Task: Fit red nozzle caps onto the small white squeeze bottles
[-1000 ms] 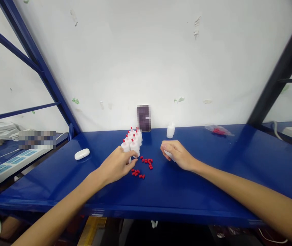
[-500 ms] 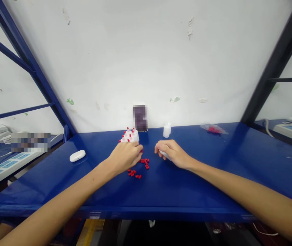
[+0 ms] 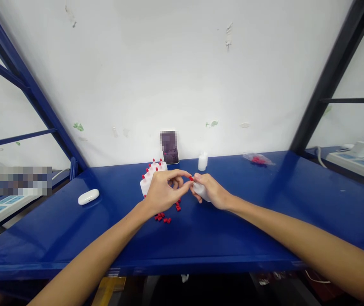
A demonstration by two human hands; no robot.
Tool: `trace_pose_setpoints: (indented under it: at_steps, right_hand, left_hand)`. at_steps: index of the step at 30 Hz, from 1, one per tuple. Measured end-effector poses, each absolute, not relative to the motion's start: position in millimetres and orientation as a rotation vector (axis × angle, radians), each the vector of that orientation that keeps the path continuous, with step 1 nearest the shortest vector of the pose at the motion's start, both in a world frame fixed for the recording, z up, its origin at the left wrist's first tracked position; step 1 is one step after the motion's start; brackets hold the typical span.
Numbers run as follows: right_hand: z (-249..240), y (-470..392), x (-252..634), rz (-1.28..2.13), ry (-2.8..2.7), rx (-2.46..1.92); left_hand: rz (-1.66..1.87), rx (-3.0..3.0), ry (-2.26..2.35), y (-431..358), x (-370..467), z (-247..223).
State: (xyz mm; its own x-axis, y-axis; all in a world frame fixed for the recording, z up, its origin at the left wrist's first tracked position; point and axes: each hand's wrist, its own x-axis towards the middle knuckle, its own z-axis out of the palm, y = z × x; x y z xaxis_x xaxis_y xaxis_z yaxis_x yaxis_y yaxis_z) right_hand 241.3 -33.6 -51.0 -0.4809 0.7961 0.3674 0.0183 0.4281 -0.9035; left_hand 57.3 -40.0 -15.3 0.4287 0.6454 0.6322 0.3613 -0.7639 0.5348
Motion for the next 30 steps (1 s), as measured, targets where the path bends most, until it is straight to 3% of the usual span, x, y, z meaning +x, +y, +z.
trace_pose_setpoints:
  at_steps: [23,30]
  right_hand:
    - [-51,-39,242,1.014,-1.97,-0.643]
    - [-48,-41,242,0.986,-1.92,-0.672]
  left_hand:
    - [1.068,2.092,0.761,-48,68,-34]
    - [1.131,2.06,0.831,-54,39,-18]
